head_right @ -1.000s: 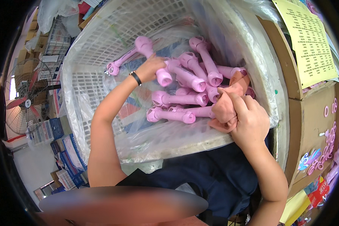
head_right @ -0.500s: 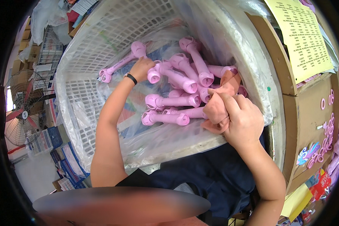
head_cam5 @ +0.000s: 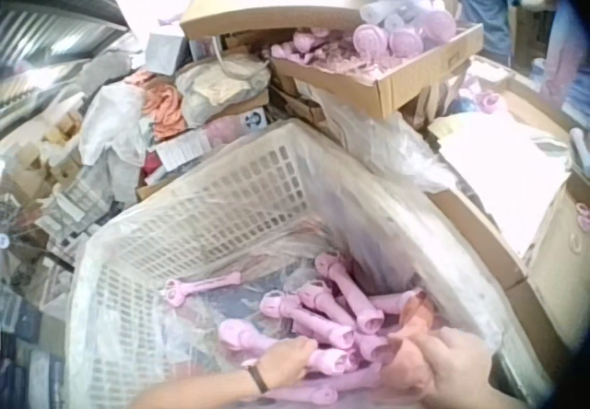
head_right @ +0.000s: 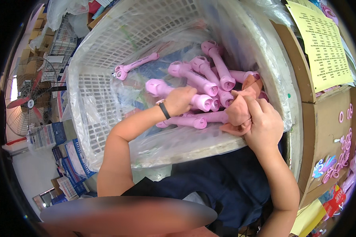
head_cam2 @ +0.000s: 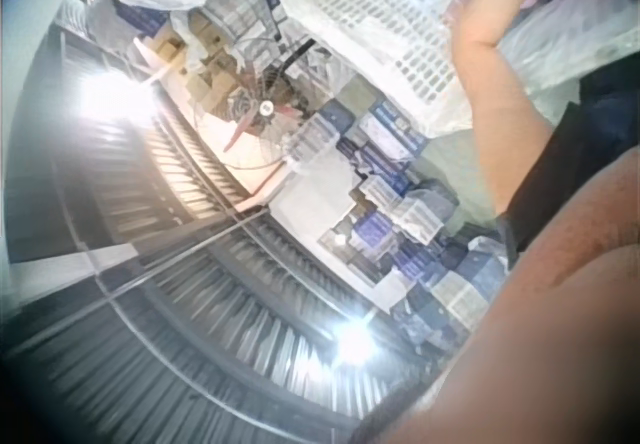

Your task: The person assembles pink plastic toy wands by attaching small pink rings to the handles. They repeatedly pick up a wand, attach a ring, and place the wand into a white basket. The person also handles yellow paper sheets and a pink cloth during the process.

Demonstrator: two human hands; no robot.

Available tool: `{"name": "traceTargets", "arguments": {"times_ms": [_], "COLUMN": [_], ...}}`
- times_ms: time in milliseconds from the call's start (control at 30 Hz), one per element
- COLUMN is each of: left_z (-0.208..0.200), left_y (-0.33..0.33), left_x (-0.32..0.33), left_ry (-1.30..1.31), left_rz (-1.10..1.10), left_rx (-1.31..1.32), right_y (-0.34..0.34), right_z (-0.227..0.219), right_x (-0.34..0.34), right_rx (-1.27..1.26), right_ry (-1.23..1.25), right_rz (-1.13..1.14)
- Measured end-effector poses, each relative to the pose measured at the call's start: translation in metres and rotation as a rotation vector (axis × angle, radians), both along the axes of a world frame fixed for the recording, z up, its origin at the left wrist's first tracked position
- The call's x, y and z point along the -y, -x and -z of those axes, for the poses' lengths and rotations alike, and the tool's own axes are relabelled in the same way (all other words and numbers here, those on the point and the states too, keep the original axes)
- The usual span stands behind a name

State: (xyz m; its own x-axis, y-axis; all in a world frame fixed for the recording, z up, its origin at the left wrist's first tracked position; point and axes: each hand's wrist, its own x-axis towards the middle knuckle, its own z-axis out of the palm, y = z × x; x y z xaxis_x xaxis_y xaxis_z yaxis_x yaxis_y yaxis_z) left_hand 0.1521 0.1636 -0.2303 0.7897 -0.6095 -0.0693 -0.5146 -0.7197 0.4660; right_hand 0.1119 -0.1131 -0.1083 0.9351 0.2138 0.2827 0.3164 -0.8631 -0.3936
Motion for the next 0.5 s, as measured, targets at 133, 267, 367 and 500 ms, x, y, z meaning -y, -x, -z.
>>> {"name": "traceTargets", "arguments": {"times_ms": [133, 267, 367, 500], "left_z": [0.034, 0.044, 0.050, 0.083], "left_y": [-0.006, -0.008, -0.008, -0.065], "left_x": [0.022, 0.028, 0.010, -0.074], "left_ry": [0.183, 0.316, 0.526, 0.561], "left_rz": [-0.011, -0.079, -0.066, -0.132], "left_rx": [-0.022, -0.166, -0.169, 0.255], "right_y": [0.000, 0.000, -0.003, -0.007], "right_z": [0.001, 0.000, -0.001, -0.002], "right_x": [0.002, 0.001, -0.001, -0.003], "right_rx": [-0.004, -0.019, -0.025, -0.075], "right_ry": [0.015, 0.005, -0.001, 0.013], "right_rz": [-0.001, 0.000, 0.002, -0.027]}}
